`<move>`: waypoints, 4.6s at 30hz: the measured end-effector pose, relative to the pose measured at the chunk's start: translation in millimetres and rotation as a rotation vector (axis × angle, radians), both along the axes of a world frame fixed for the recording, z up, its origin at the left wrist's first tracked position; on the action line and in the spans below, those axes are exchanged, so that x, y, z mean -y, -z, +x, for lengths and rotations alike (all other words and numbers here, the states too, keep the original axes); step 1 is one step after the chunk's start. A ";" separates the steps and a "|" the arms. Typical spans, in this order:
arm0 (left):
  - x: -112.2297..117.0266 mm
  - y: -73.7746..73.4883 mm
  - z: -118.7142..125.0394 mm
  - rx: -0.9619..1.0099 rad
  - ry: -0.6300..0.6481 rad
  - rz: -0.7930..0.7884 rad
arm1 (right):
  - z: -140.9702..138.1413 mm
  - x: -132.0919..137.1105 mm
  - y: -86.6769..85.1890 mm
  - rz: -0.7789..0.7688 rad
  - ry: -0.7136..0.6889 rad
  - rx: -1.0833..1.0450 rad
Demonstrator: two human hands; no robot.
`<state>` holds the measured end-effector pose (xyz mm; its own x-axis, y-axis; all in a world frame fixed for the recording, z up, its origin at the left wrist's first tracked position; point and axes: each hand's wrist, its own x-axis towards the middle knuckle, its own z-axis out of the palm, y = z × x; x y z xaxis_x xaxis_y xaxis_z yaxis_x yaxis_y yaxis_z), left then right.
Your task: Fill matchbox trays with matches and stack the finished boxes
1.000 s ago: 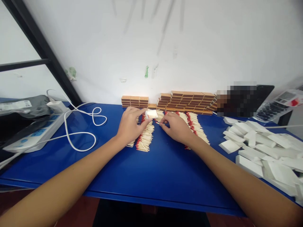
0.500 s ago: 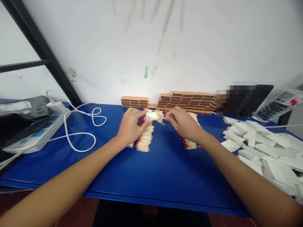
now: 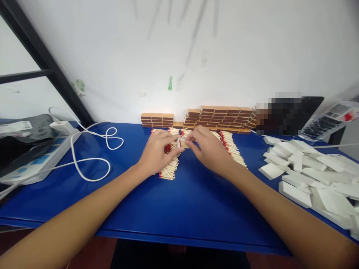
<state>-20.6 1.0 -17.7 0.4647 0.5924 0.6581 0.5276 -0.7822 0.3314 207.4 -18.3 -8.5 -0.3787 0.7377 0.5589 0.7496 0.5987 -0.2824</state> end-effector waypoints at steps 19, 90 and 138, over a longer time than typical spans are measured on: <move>-5.7 -4.7 -5.2 0.032 -0.221 0.013 | 22.9 -31.5 23.7 -0.129 0.063 0.194; -3.6 -4.7 -4.2 -0.019 -0.211 -0.021 | 32.0 -21.5 -7.0 -0.077 0.155 -0.037; -1.1 -0.5 -1.8 -0.038 -0.112 -0.023 | 9.9 -9.2 3.8 -0.052 -0.028 -0.029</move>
